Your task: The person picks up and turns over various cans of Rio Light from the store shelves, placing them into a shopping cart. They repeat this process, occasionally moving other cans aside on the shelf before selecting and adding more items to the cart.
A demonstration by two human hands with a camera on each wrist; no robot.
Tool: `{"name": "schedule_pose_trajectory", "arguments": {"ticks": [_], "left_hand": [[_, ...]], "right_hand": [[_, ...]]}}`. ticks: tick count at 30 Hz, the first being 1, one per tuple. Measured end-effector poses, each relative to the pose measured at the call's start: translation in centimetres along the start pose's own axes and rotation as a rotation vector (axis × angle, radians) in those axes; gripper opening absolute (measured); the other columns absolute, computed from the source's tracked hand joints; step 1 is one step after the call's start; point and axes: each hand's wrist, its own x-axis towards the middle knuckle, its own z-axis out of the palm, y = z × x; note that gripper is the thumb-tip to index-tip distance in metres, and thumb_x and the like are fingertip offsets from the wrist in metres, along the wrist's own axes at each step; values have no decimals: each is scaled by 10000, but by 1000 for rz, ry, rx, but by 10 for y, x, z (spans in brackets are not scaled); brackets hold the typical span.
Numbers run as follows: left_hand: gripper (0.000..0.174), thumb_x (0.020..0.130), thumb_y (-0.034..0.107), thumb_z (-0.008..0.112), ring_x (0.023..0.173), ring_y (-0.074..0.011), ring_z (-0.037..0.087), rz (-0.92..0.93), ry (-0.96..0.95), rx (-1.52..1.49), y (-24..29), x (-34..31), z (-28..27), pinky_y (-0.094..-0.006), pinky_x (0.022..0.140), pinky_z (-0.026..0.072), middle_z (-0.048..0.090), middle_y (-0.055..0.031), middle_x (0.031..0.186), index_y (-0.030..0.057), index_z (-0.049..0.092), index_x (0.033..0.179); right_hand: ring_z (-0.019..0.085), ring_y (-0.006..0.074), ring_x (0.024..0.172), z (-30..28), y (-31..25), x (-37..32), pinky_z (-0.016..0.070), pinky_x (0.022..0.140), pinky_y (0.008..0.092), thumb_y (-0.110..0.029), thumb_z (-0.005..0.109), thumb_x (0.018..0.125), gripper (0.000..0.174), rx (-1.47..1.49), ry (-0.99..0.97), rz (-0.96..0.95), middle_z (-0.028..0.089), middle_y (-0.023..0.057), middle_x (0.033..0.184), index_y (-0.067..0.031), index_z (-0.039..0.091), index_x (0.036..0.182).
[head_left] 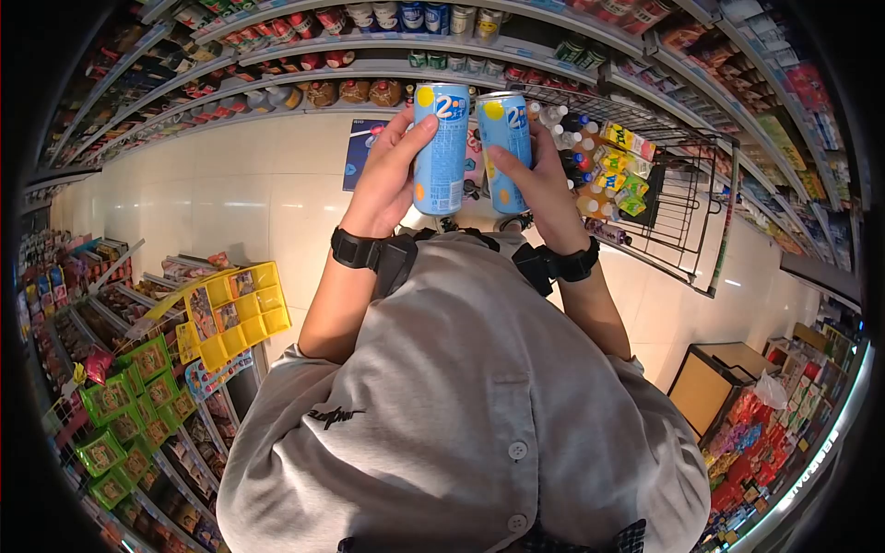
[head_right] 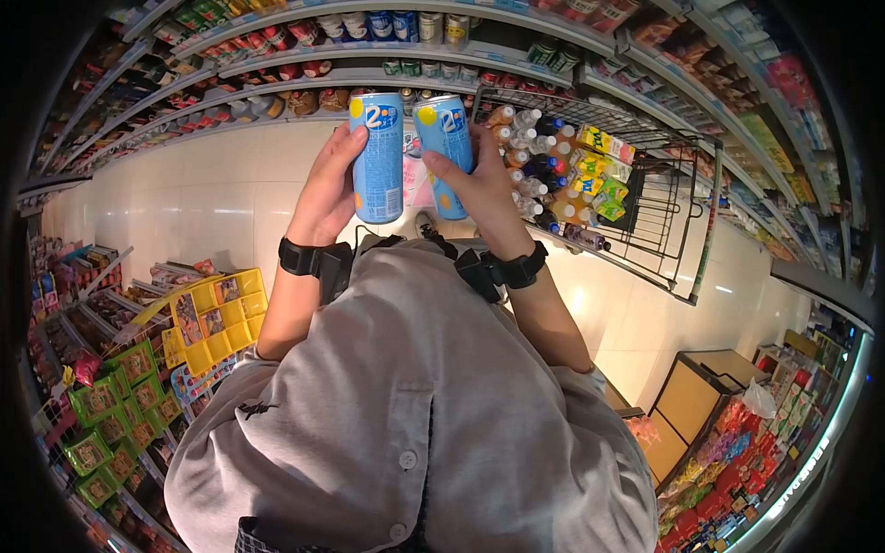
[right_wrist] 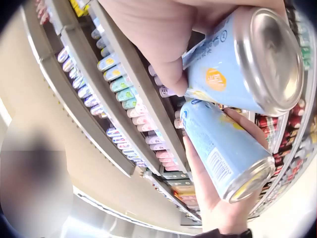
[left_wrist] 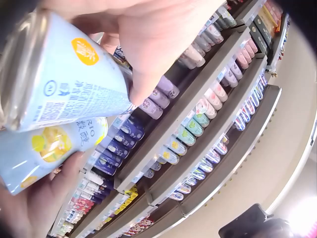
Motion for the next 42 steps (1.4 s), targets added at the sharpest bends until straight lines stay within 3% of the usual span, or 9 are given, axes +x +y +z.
{"name": "schedule_pose_trajectory", "arguments": {"ticks": [9,15,17,20,23,26,30,32,42], "left_hand": [[531,960,442,508,918,-232,661,-139,59,-168,-2,0,10,-378,821,561,639,-147,1037,-12,519,1237],[574,953,479,486,930,-251,663,-278,-34,-341,-2,4,0,-392,805,570,646,-181,1014,1,507,1272],[639,909,569,536,886,-277,684,-268,73,-273,-5,7,2,-370,715,590,668,-179,962,1,550,1201],[651,934,577,496,898,-269,684,-256,78,-228,-7,10,1,-357,753,584,670,-187,1007,-7,544,1217],[638,970,540,437,973,-260,660,-242,10,-172,-7,12,1,-362,829,561,635,-207,1144,6,479,1317],[586,1005,497,391,952,-243,677,-264,-56,-161,-1,7,11,-328,814,563,666,-176,1100,-13,530,1258],[601,1003,501,387,965,-237,675,-257,-154,-117,-4,5,7,-336,805,566,665,-171,1110,-20,522,1271],[681,979,551,385,991,-254,657,-289,-158,-35,-4,4,7,-336,827,549,615,-189,1230,-9,450,1362],[592,992,461,451,1054,-295,645,-275,-177,-63,-9,6,0,-366,881,537,607,-194,1240,5,455,1369]], "right_hand": [[567,145,1043,-14,4,-5,485,872,297,-248,744,859,602,-46,55,-43,561,94,1168,11,429,1301],[630,193,1032,-24,1,-7,512,896,333,-334,545,981,469,377,-51,178,623,114,1147,-3,470,1305],[631,237,1074,-32,6,-5,515,924,350,-398,454,1008,519,510,-130,299,618,164,1210,-1,458,1342],[623,260,1102,-37,8,-5,512,940,363,-415,395,1020,549,524,-168,246,600,193,1254,2,435,1375],[649,268,1037,-38,4,-9,514,916,368,-359,414,1019,503,602,-191,247,617,183,1220,6,442,1363],[647,256,1029,-39,3,-15,509,917,377,-353,430,1014,499,549,-191,235,617,186,1218,2,442,1363],[648,232,998,-36,1,-20,515,893,359,-352,439,1013,491,465,-167,190,619,185,1215,-3,447,1359],[648,215,968,-34,-2,-19,520,868,342,-358,443,1014,488,432,-137,195,620,179,1219,-4,458,1350],[644,149,950,-41,7,-16,526,843,312,-386,491,1008,456,414,-108,192,650,80,1078,-15,534,1269]]}}
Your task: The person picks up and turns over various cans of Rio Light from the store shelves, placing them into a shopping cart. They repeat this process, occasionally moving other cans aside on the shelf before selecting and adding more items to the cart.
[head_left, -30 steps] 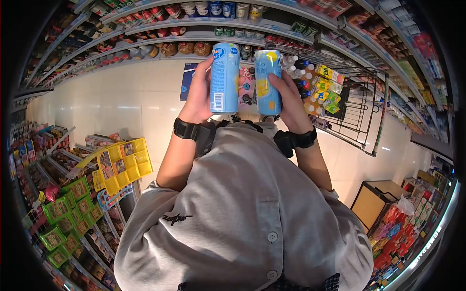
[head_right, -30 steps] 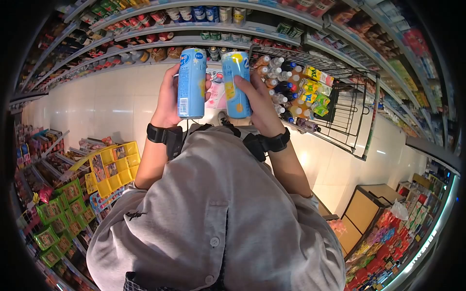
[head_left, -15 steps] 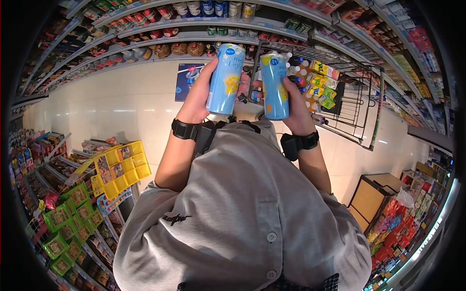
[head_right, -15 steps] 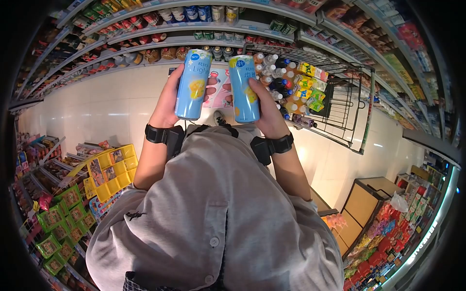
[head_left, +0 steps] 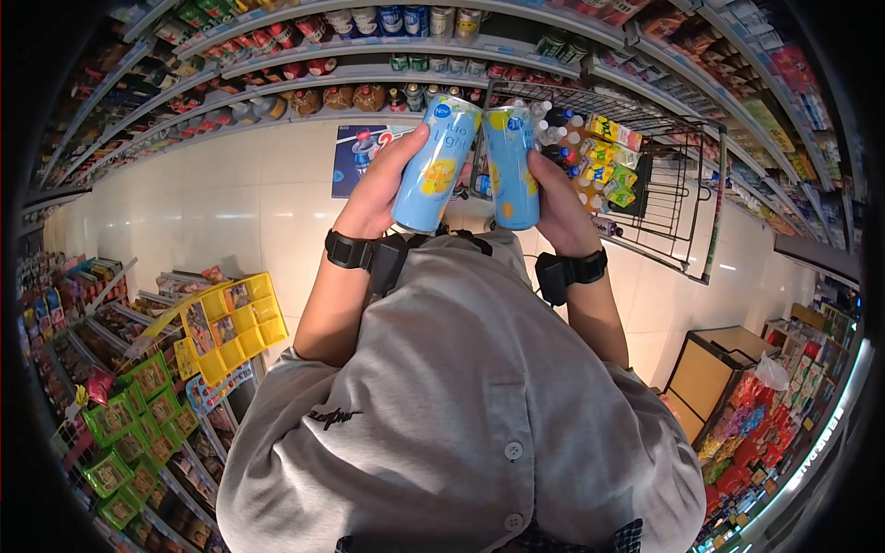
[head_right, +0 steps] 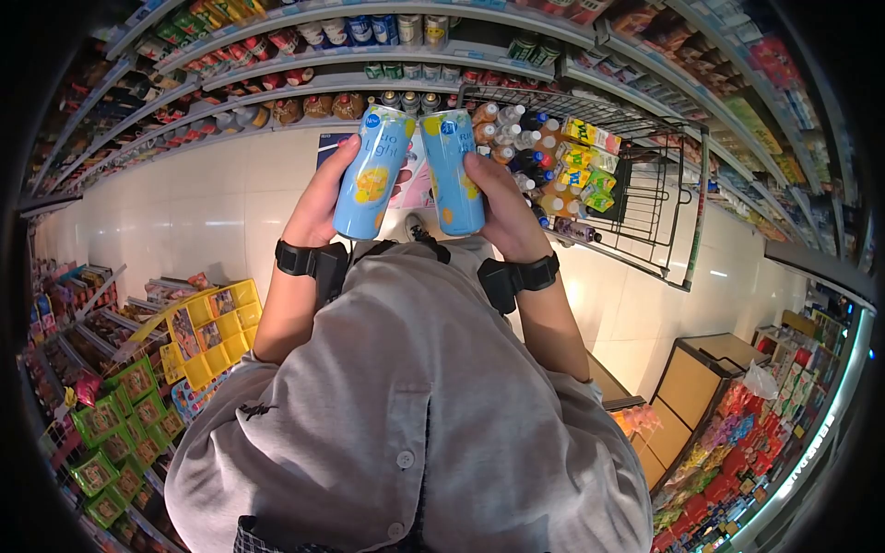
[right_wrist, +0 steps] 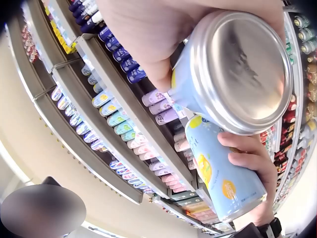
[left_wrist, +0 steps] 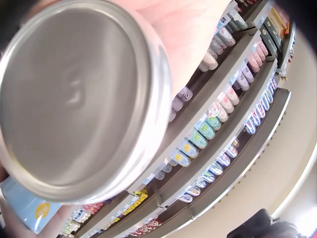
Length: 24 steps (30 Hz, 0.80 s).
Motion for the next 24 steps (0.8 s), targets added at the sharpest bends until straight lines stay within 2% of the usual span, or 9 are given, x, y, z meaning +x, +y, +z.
{"name": "schedule_pose_trajectory", "arguments": {"ticks": [3,5,6,9,11,15,17,21,24], "left_hand": [[592,1003,462,418,1061,-301,642,-1,38,59,1,-3,7,-377,891,533,614,-206,1221,-3,453,1368],[543,1017,418,420,982,-268,675,-28,-18,-78,4,-2,8,-357,846,556,660,-185,1126,-36,507,1302],[543,1017,418,420,982,-268,675,-28,-19,-77,4,-2,8,-357,846,556,660,-185,1126,-36,507,1302],[553,1018,427,407,1006,-272,666,-41,-29,-60,2,-2,7,-362,860,551,652,-188,1148,-41,505,1296],[643,990,488,415,1072,-300,639,-47,-39,-3,-1,-1,4,-375,899,531,598,-223,1247,-19,426,1385],[644,979,479,444,1092,-298,631,-26,-11,51,-1,0,10,-358,896,532,588,-225,1265,-21,421,1385],[546,983,419,486,1034,-245,655,-47,-9,-74,-1,2,9,-361,843,557,631,-183,1199,-16,483,1312],[579,977,425,482,1012,-224,655,-22,-25,-4,-1,5,5,-337,844,543,625,-194,1218,-19,465,1349],[560,974,409,504,983,-192,655,-37,52,68,-3,6,3,-337,833,541,646,-171,1180,-18,483,1335]], "right_hand": [[645,168,980,0,2,-3,526,860,322,-412,474,1010,487,11,61,55,649,95,1109,-10,528,1279],[641,185,1028,4,-1,-1,520,890,334,-388,460,1018,472,85,71,56,644,119,1148,-11,516,1296],[641,185,1028,3,-2,-1,520,890,334,-388,460,1018,472,86,70,56,644,119,1148,-11,516,1296],[634,203,1065,2,-5,-2,511,917,338,-367,453,1020,462,155,-18,81,634,141,1183,-12,505,1311],[631,203,1062,3,-5,-5,506,923,338,-343,465,1014,459,83,-17,68,633,147,1189,-14,475,1335],[624,187,1064,0,-3,-6,506,918,328,-317,509,999,465,-10,-2,-14,626,131,1194,-15,450,1348],[614,160,1067,-6,1,-4,504,910,312,-277,550,983,464,-37,11,-29,615,107,1196,-17,435,1350],[607,146,1074,-11,2,-5,505,904,304,-262,573,975,452,21,20,-30,605,88,1200,-19,450,1336],[613,151,1061,-13,0,-8,505,904,309,-289,560,982,441,4,42,-12,614,85,1183,-16,470,1316]]}}
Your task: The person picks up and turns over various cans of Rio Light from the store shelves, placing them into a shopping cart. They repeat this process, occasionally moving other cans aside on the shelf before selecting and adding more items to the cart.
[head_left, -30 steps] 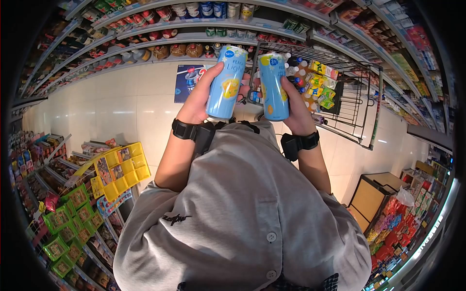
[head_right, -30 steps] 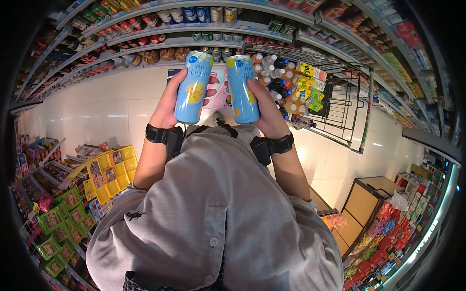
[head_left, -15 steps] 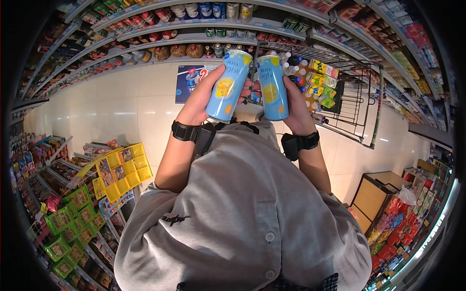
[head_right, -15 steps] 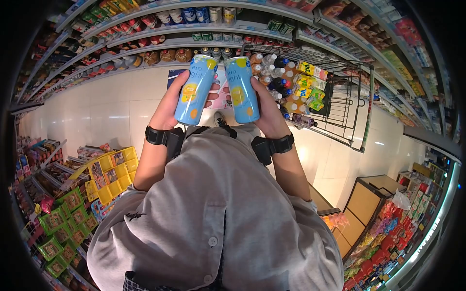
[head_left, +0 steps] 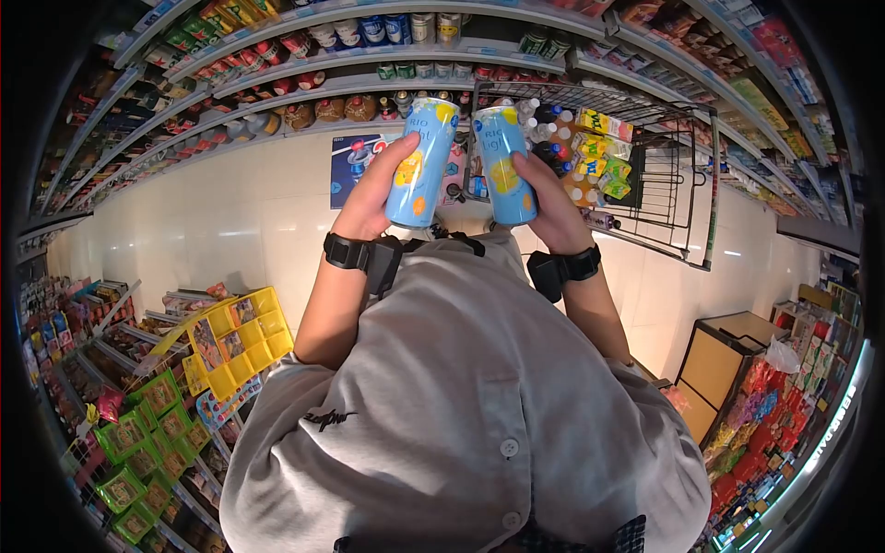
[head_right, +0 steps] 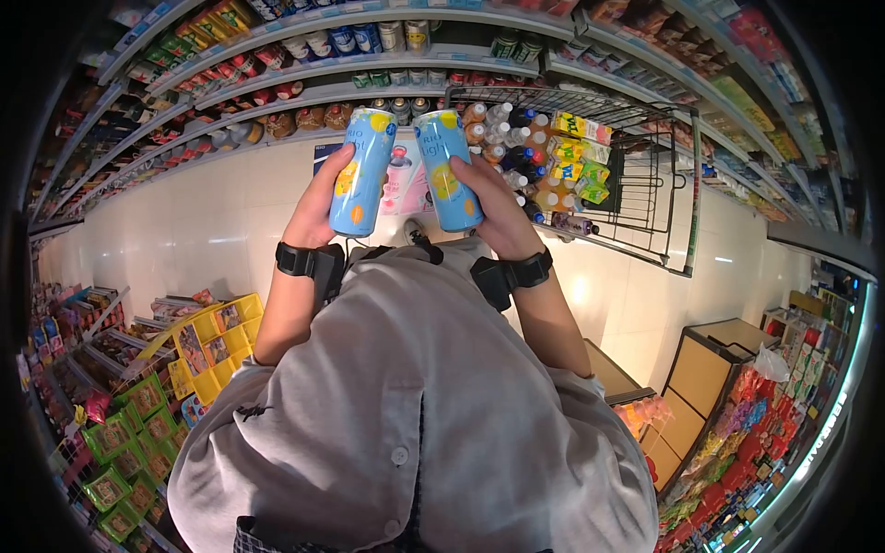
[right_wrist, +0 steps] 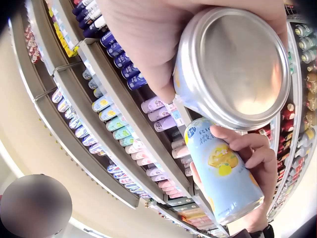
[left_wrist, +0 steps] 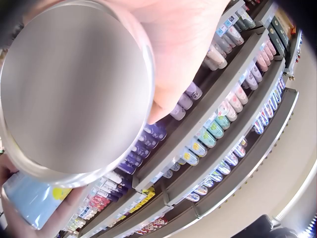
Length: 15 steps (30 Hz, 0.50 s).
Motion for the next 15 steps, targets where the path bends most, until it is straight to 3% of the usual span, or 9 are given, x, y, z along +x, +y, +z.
{"name": "schedule_pose_trajectory", "arguments": {"ticks": [3,5,8,12,15], "left_hand": [[546,980,398,506,1002,-218,654,2,58,47,-2,4,-4,-341,843,539,641,-172,1179,-16,486,1336],[554,994,410,474,1019,-254,657,52,-44,100,0,4,-4,-350,850,542,627,-190,1203,-15,473,1349],[570,1002,426,442,1056,-290,648,13,-51,39,-3,4,-5,-357,859,543,608,-211,1233,-6,447,1375],[589,1003,446,425,1088,-303,637,-20,-60,-74,-1,-2,4,-356,869,541,591,-229,1259,4,426,1392],[538,1002,386,456,1022,-266,660,4,-150,-124,-3,-2,1,-344,886,544,626,-191,1208,-19,454,1355]], "right_hand": [[622,168,1057,-3,-2,2,507,908,313,-320,535,993,440,18,-30,64,626,97,1169,-9,488,1302],[629,182,1059,-1,-2,3,507,914,326,-352,509,1000,454,80,-24,50,635,109,1162,-6,502,1294],[630,186,1065,6,-5,2,507,922,340,-357,500,999,457,167,-61,53,637,119,1173,-6,510,1292],[632,185,1058,5,-7,3,503,934,347,-358,495,997,455,98,-72,28,633,121,1189,-17,508,1297],[633,189,1052,4,-7,-1,505,928,339,-321,517,990,428,38,-5,13,637,116,1170,-28,503,1303]]}}
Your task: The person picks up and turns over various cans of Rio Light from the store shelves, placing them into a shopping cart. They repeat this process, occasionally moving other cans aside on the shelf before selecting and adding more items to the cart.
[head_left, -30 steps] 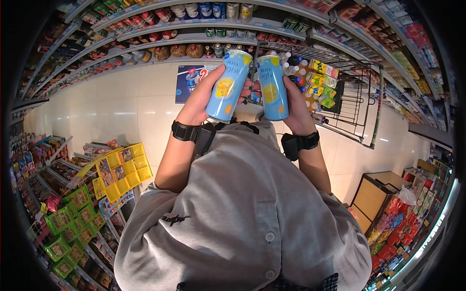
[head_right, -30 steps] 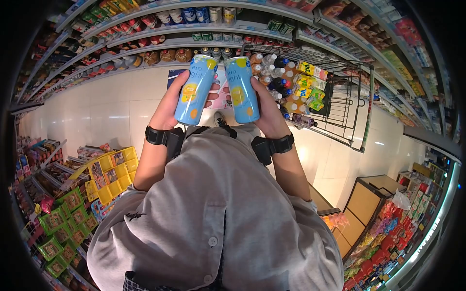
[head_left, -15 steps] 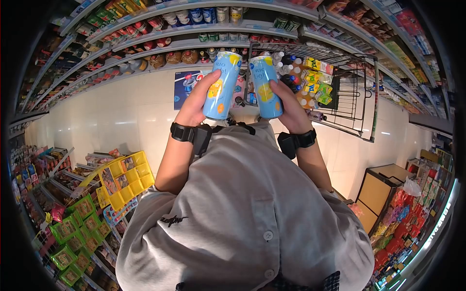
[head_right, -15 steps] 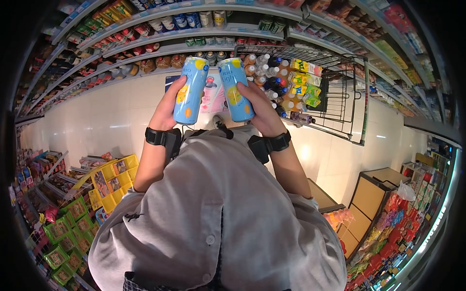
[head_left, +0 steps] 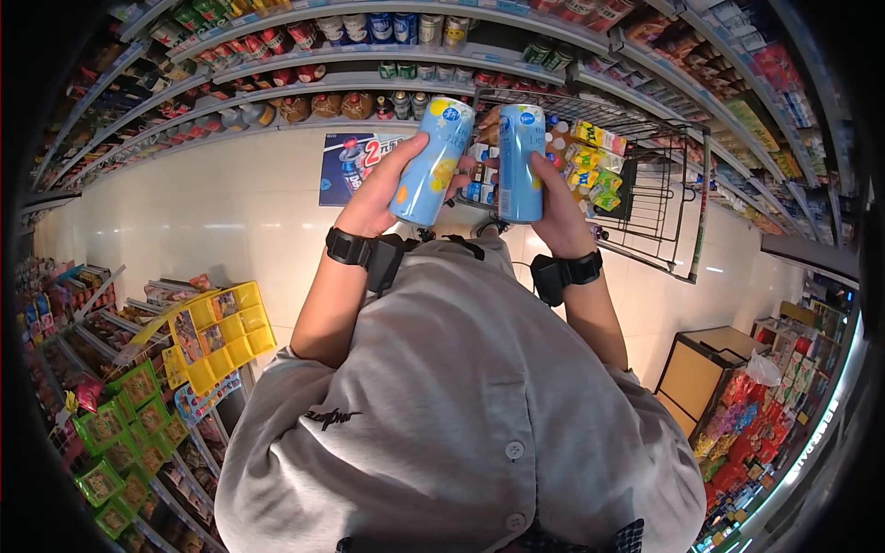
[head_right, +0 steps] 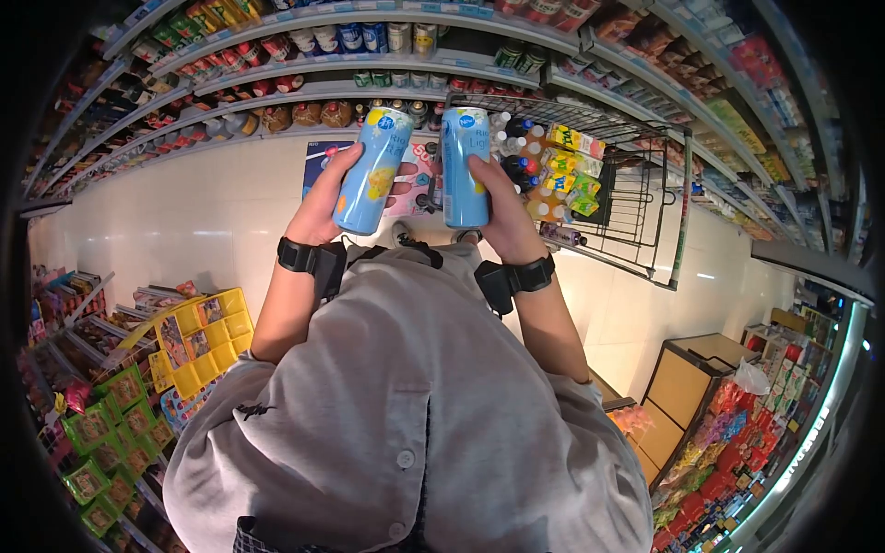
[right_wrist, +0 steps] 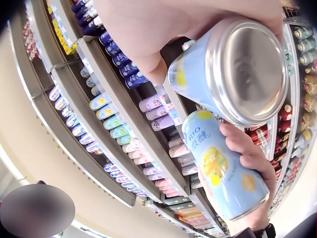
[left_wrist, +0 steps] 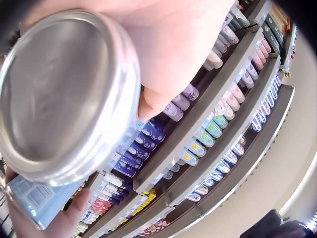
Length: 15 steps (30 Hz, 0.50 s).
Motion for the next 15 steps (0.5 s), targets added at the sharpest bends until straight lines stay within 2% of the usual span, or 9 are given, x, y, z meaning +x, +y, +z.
{"name": "schedule_pose_trajectory", "arguments": {"ticks": [2,6,8,11,13,15], "left_hand": [[544,989,385,477,1047,-264,650,33,-32,-34,-2,0,-5,-340,887,538,604,-191,1254,-9,451,1364],[573,973,387,502,1054,-260,641,71,-50,-87,0,-2,-3,-345,898,526,565,-198,1315,-2,419,1385],[578,966,395,519,1037,-259,644,99,-46,-97,0,-2,-2,-342,886,528,577,-188,1296,3,421,1380],[576,960,399,540,1033,-260,644,102,-15,-200,-2,0,0,-336,880,528,591,-172,1270,8,433,1368],[559,960,408,535,1077,-270,635,120,167,-127,-6,1,-3,-355,851,558,597,-201,1249,23,463,1358],[553,958,404,543,1082,-268,633,121,152,-64,-6,-1,-8,-360,865,551,602,-197,1238,23,472,1353]], "right_hand": [[631,223,1037,1,3,0,515,902,350,-332,517,984,474,-89,55,-16,618,161,1226,-21,478,1341],[636,222,1012,3,6,0,524,880,353,-292,556,969,458,-92,53,-35,626,149,1190,-22,476,1330],[638,233,1014,1,5,-1,528,875,349,-278,572,963,456,-62,22,-19,632,138,1149,-21,471,1325],[640,253,1024,2,4,-5,533,877,358,-302,582,958,470,-32,25,-1,631,137,1131,-17,475,1316],[635,285,1048,3,3,-4,532,891,371,-336,565,965,506,-21,15,-11,625,166,1165,-4,462,1333],[631,294,1061,4,2,-5,530,894,373,-343,550,970,517,-11,9,-8,618,181,1188,2,454,1343]]}}
